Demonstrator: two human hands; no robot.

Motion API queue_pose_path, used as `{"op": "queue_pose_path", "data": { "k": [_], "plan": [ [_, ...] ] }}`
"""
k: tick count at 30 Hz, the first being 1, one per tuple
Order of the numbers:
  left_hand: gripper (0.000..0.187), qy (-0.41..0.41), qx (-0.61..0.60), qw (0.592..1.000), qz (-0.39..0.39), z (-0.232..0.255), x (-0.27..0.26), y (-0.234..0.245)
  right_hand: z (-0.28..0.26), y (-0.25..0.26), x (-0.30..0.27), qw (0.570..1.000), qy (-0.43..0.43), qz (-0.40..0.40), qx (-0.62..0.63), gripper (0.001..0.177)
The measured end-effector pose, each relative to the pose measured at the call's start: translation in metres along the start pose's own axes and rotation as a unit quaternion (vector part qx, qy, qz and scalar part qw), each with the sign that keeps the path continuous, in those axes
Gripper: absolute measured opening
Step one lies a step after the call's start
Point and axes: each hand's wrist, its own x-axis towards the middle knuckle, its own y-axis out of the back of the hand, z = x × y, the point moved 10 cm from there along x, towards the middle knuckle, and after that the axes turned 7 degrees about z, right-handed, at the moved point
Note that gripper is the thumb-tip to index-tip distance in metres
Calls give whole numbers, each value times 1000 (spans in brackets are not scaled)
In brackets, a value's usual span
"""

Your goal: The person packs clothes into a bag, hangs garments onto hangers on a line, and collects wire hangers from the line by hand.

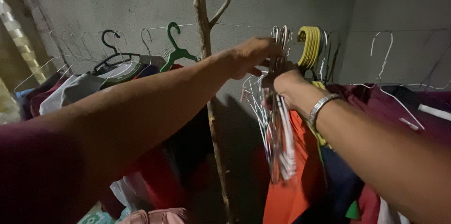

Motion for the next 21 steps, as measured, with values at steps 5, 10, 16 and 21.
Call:
{"op": "queue_pose_path", "data": {
  "k": [5, 10, 16, 21],
  "plan": [
    [50, -61, -28, 996, 52, 6, -3, 9, -37, -2, 19, 987, 155, -10, -36, 30],
    [57, -52, -73, 989, 119, 3, 15, 23, -70, 6, -2, 988, 140, 24, -68, 33],
    [45, -109, -46, 983, 138, 18, 3, 26, -93, 16, -44, 967, 193, 71, -152, 38],
    [38, -118, 9, 983, 141, 23, -5, 18, -82, 7, -53, 972, 203, 29, -114, 29]
  ]
}}
